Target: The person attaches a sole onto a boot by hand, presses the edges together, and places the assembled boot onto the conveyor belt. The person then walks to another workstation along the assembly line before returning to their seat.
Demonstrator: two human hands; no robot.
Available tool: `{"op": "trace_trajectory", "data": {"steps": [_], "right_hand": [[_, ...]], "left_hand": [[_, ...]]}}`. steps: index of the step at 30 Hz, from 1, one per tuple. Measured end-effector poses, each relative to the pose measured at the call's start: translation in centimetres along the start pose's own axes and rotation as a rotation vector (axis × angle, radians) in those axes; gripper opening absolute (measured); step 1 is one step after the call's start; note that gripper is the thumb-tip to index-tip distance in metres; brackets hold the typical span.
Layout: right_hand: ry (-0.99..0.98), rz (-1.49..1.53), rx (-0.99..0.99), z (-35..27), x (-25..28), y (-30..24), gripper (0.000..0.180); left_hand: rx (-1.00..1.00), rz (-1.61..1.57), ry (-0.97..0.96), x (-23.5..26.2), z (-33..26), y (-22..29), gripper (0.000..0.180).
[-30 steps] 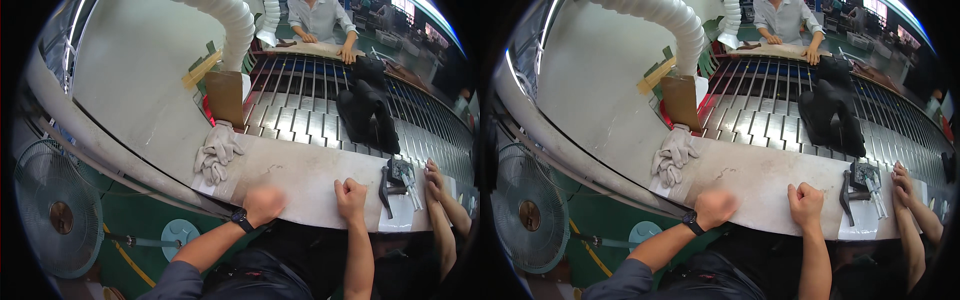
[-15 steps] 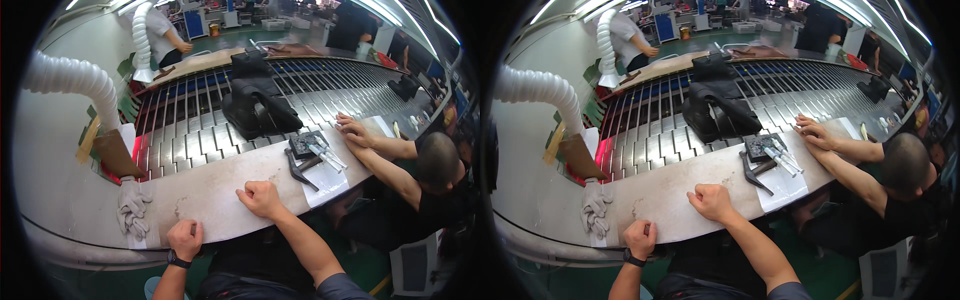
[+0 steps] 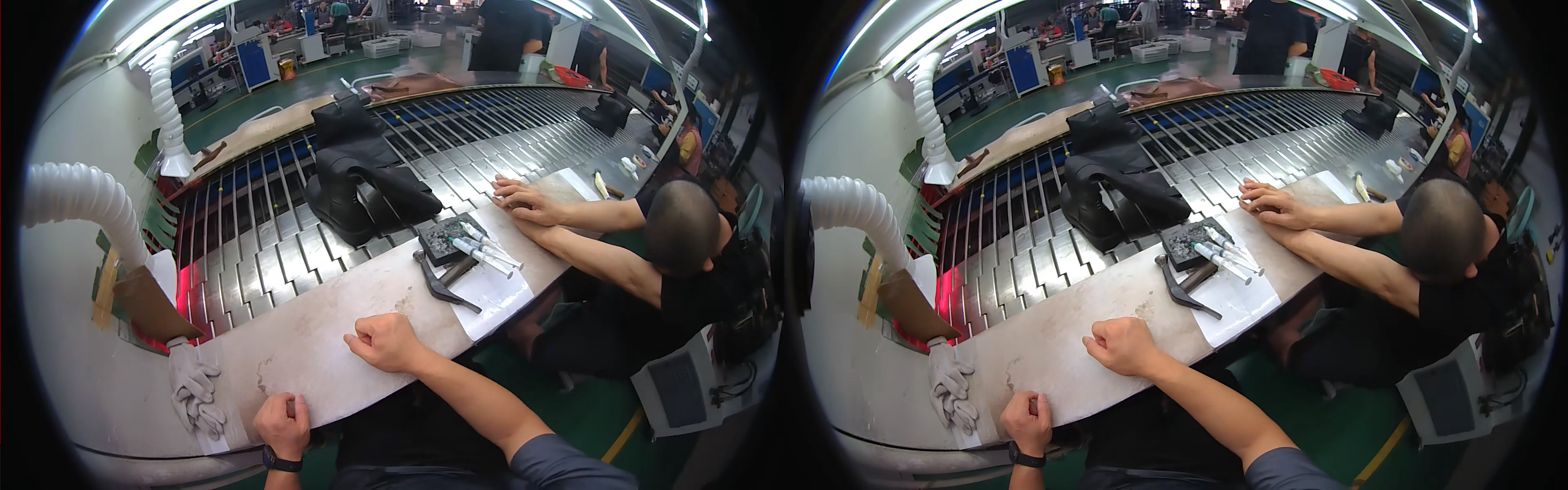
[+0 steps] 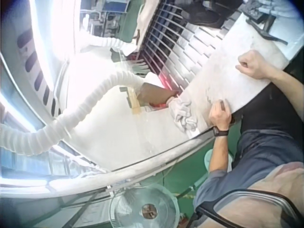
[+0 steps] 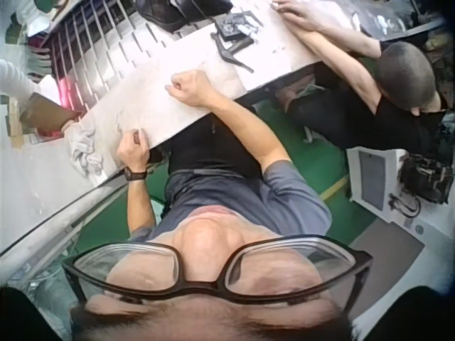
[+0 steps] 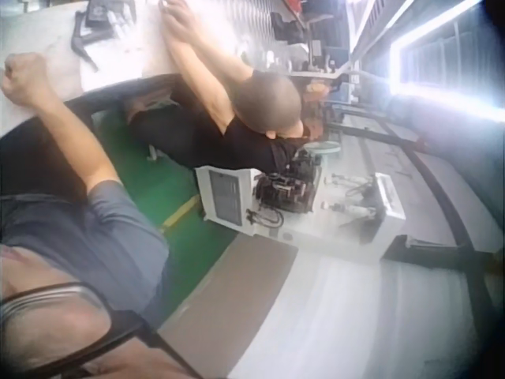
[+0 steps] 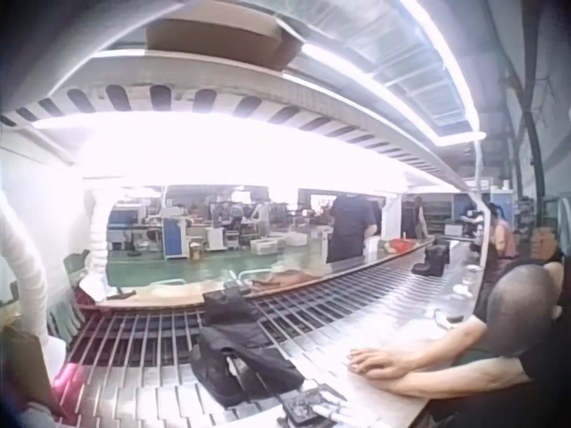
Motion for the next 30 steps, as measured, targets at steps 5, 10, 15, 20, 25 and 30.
{"op": "trace_trajectory", "data": {"steps": [5, 10, 15, 20, 25, 30], "right_hand": [[0.001, 0.008, -0.013, -0.1, -0.1, 0.1, 0.033], [-0.011, 0.011, 0.001, 0.3, 0.0, -0.3, 0.031], [-0.011, 0.002, -0.015, 0.0, -0.2, -0.1, 0.031], [-0.014, -0.017, -0.015, 0.1, -0.4, -0.1, 0.032], [-0.007, 0.0, 0.008, 0.0, -0.2, -0.2, 0.031], [0.012, 0.007, 0.003, -0.3, 0.1, -0.3, 0.03]], "left_hand": [[0.016, 0.003, -0.015, -0.1, -0.1, -0.2, 0.011], [0.009, 0.01, -0.007, 0.2, 0.0, -0.3, 0.011], [0.012, -0.013, -0.012, -0.1, 0.0, -0.5, 0.012], [0.021, -0.01, -0.027, 0.2, -0.2, -0.5, 0.012], [0.043, -0.007, -0.02, -0.1, -0.5, -0.3, 0.012], [-0.043, 0.123, -0.055, 2.1, -0.2, 1.7, 0.03]]}}
Point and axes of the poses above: each hand's wrist, its own z-axis towards the middle knuckle, its own x-axis out of the back of the hand, y = z × x, the point moved 1 cm from there along z, towards the middle knuckle, and after that the axes turned 13 degrees about x, right-handed, at the moved point
